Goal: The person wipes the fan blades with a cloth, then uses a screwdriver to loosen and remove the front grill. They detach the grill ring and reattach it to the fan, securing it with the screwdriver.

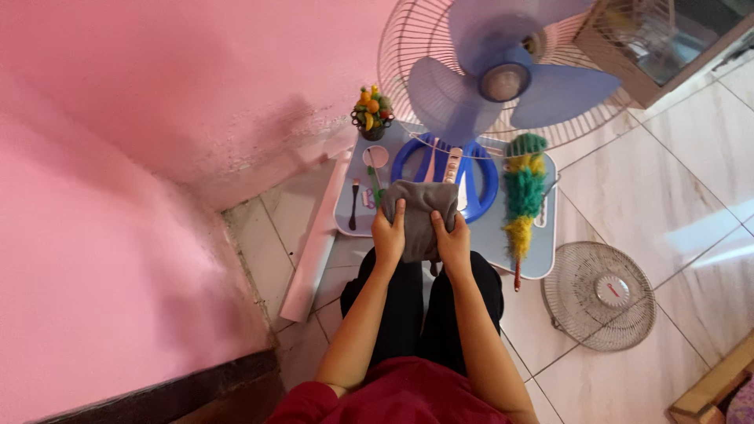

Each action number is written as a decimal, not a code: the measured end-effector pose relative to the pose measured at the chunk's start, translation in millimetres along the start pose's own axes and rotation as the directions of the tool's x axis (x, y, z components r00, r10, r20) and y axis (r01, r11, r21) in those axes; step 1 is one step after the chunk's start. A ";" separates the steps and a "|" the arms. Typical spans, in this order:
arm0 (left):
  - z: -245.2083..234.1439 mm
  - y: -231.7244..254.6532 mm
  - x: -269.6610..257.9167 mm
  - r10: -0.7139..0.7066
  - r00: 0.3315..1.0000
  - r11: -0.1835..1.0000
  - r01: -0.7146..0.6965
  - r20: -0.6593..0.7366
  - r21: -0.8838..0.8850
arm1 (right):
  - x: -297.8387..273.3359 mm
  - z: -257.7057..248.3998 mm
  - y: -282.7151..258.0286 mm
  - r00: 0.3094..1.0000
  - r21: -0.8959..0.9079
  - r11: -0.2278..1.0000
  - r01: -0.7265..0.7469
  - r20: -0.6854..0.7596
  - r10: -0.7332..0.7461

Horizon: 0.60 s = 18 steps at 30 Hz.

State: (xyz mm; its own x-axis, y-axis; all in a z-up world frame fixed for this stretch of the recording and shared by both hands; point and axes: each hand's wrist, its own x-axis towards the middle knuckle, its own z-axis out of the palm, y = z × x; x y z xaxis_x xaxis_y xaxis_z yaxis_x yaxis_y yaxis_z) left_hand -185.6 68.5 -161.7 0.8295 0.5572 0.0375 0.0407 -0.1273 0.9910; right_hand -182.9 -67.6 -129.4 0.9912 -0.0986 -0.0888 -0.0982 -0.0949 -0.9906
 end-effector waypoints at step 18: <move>-139.4 -121.8 101.1 -0.123 0.973 0.992 0.124 -0.197 -0.006 | 54.0 178.3 85.7 0.978 -0.014 0.999 0.039 0.206 -0.035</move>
State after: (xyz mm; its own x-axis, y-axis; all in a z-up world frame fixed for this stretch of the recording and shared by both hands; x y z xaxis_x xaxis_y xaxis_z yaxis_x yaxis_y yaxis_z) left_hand -184.3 254.7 -260.8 0.6923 0.7191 -0.0599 0.1402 -0.0525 0.9887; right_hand -121.9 95.6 -237.5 0.9911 0.1110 -0.0733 -0.0608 -0.1122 -0.9918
